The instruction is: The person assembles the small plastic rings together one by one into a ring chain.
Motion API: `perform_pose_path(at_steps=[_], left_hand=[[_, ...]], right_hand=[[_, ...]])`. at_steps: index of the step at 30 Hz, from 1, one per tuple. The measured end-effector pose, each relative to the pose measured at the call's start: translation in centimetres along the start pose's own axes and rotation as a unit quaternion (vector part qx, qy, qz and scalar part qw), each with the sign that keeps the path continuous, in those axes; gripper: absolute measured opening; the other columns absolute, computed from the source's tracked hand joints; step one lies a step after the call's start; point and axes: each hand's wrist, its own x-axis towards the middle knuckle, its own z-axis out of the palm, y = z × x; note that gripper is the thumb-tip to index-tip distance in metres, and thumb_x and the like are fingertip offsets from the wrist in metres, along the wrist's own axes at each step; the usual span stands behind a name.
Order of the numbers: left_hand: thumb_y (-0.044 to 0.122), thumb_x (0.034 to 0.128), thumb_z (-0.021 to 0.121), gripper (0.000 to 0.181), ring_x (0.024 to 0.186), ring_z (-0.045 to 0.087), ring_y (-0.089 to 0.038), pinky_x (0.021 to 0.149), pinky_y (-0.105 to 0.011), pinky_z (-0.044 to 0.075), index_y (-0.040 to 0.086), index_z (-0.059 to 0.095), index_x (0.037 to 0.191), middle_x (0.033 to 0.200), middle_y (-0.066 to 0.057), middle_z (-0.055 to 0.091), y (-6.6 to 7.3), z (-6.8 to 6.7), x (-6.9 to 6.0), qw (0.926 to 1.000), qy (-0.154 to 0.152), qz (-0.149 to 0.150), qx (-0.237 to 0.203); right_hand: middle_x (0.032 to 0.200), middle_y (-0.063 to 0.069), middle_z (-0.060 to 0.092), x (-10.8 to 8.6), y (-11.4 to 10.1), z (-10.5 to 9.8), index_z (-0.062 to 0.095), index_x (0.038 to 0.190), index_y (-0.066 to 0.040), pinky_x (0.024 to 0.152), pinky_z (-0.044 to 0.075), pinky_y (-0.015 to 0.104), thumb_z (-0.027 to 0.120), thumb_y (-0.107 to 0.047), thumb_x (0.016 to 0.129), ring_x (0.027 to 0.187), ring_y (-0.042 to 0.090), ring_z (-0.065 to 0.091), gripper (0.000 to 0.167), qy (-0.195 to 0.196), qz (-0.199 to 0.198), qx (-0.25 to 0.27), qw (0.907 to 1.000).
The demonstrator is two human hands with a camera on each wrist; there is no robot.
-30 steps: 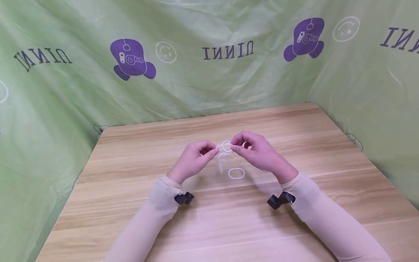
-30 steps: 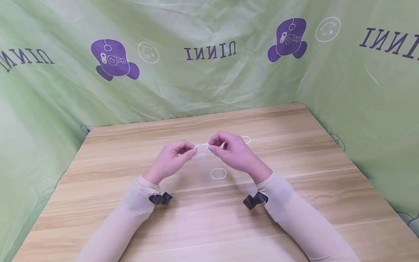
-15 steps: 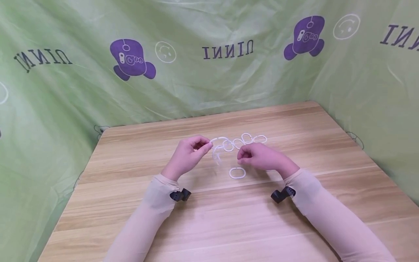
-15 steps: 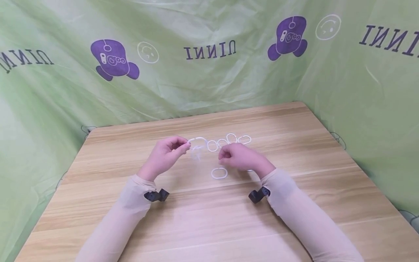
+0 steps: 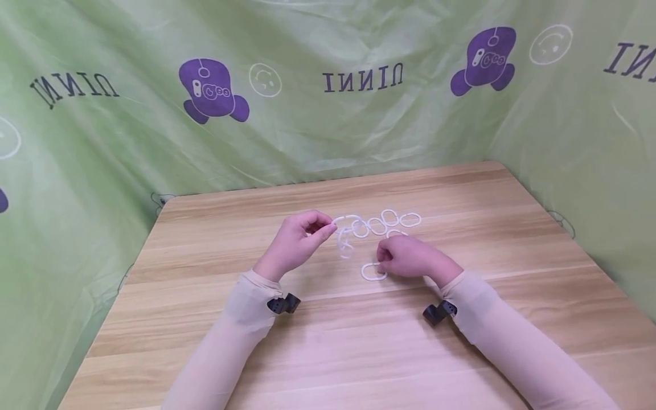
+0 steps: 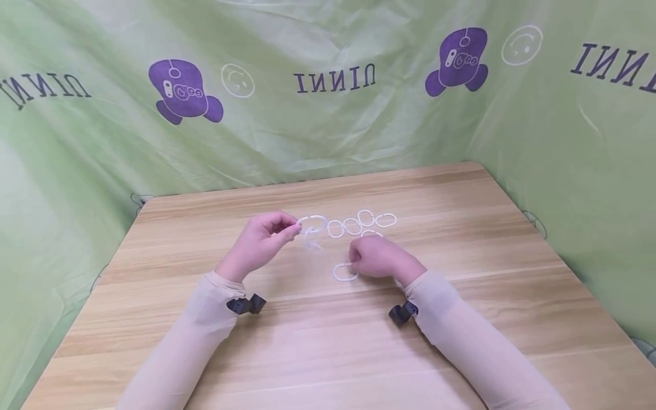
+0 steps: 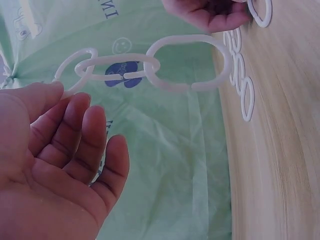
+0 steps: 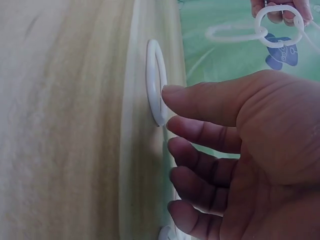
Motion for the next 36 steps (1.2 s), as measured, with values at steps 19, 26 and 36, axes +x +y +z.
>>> perform_pose_path(at_steps=[19, 26, 36], left_hand=[[0.018, 0.0943, 0.068, 0.009, 0.073, 0.06, -0.014, 0.063, -0.029, 0.049, 0.01, 0.072, 0.095, 0.083, 0.001, 0.067, -0.4, 0.1, 0.0, 0.9996, -0.012, -0.02, 0.014], [0.017, 0.0943, 0.068, 0.008, 0.071, 0.058, -0.015, 0.061, -0.029, 0.049, 0.01, 0.071, 0.094, 0.084, -0.002, 0.068, -1.0, 0.2, -0.3, 0.9996, -0.02, -0.017, 0.011], [0.015, 0.0943, 0.068, 0.008, 0.07, 0.058, -0.012, 0.062, -0.029, 0.05, 0.008, 0.071, 0.094, 0.083, 0.004, 0.066, -1.5, -0.1, -0.7, 0.9988, -0.036, 0.0, 0.032]], right_hand=[[0.072, -0.005, 0.055, 0.0, -0.4, 0.6, 0.06, 0.078, -0.015, 0.065, 0.045, 0.032, 0.068, -0.014, 0.089, 0.067, 0.014, 0.052, 0.014, 0.003, -0.008, -0.004, 1.0], [0.073, -0.004, 0.057, -0.3, -1.3, -0.7, 0.063, 0.088, -0.013, 0.063, 0.047, 0.032, 0.068, -0.014, 0.092, 0.066, 0.013, 0.053, 0.007, 0.081, -0.036, 0.08, 0.9929], [0.082, -0.01, 0.064, -1.5, -4.0, -2.8, 0.07, 0.099, -0.012, 0.069, 0.05, 0.031, 0.07, -0.015, 0.092, 0.075, 0.011, 0.058, 0.008, 0.141, -0.113, 0.106, 0.9779]])
